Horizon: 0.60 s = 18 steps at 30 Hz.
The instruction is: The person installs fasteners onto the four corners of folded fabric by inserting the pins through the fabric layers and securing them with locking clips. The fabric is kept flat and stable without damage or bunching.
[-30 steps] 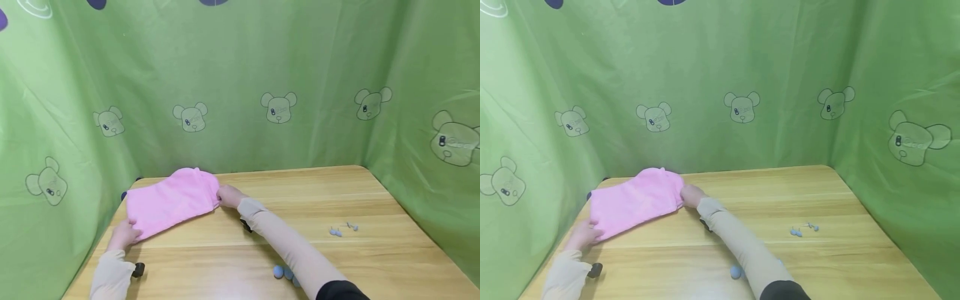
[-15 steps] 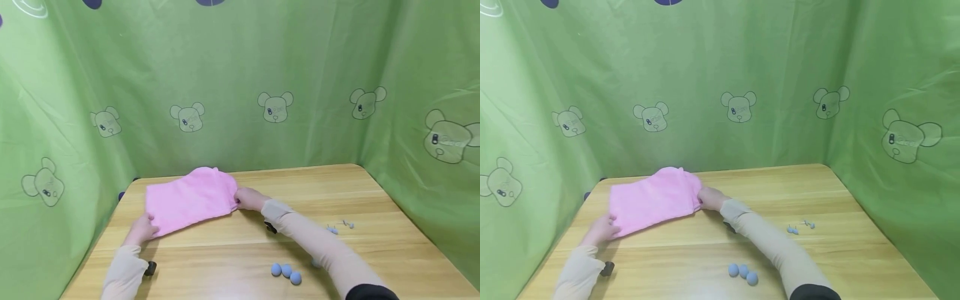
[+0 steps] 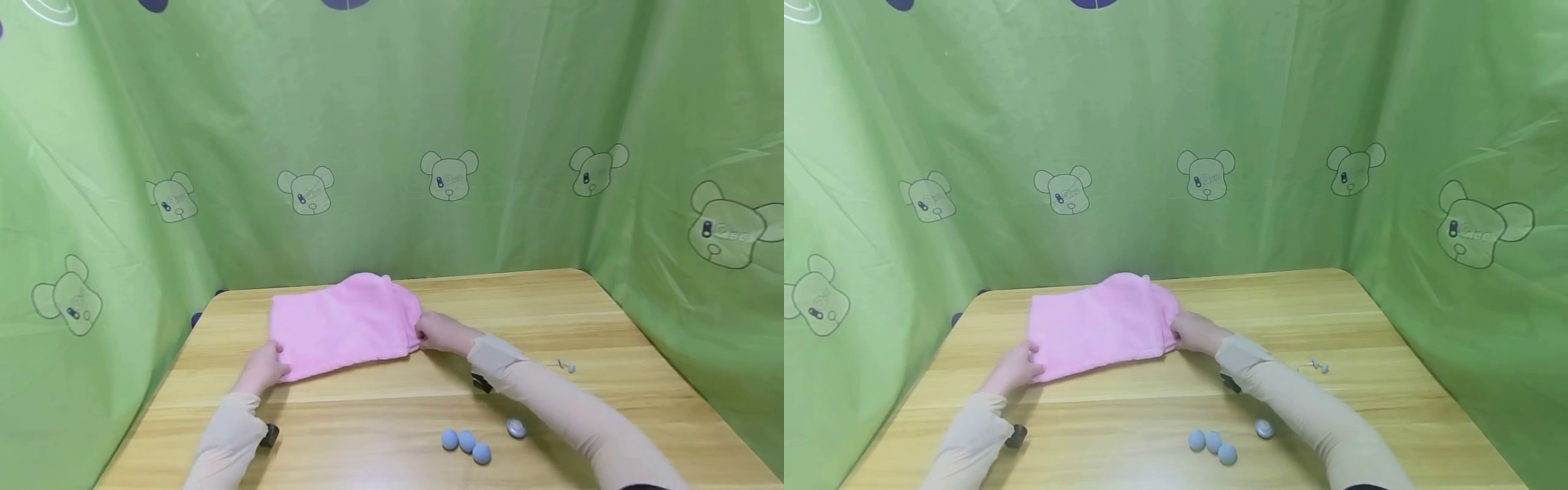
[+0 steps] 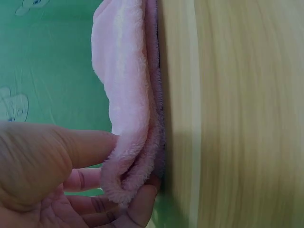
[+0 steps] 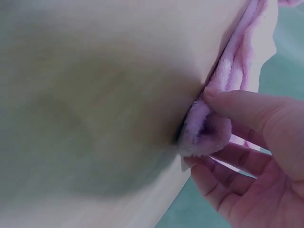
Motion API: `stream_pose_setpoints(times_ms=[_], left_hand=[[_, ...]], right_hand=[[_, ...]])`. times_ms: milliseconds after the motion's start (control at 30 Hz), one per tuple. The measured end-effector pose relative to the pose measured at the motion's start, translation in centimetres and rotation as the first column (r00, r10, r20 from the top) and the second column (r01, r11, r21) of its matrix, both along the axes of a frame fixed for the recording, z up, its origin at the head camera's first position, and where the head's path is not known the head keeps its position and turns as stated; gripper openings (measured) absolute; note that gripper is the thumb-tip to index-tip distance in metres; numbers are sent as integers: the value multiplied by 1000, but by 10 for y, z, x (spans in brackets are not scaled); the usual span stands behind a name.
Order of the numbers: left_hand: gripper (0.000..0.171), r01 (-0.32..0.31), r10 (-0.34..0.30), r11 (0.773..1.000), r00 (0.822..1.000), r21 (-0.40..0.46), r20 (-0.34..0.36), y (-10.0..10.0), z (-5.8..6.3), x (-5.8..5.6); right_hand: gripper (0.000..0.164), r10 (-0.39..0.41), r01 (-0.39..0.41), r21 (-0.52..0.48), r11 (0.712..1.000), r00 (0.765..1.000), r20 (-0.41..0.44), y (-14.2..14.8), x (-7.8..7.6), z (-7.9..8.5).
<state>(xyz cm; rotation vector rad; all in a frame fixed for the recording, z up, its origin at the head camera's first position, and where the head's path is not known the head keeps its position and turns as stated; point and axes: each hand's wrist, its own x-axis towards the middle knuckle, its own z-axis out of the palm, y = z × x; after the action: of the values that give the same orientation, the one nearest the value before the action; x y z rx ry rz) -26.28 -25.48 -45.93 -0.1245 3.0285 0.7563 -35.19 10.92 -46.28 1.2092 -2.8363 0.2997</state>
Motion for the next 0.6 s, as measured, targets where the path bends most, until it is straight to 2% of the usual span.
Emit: stream_pose_setpoints(times_ms=[300, 467, 600], left_hand=[[39, 48, -48, 999, 999, 0, -10, 34, -2, -6], [36, 95, -97, 995, 995, -42, -30, 53, -4, -5], [34, 121, -124, 991, 991, -62, -40, 64, -5, -3]], right_hand=[[12, -43, 43, -24, 999, 999, -1, 43, 26, 0], [14, -39, 37, -50, 998, 999, -36, 66, 37, -3], [14, -57, 56, -50, 997, 998, -20, 80, 45, -5]])
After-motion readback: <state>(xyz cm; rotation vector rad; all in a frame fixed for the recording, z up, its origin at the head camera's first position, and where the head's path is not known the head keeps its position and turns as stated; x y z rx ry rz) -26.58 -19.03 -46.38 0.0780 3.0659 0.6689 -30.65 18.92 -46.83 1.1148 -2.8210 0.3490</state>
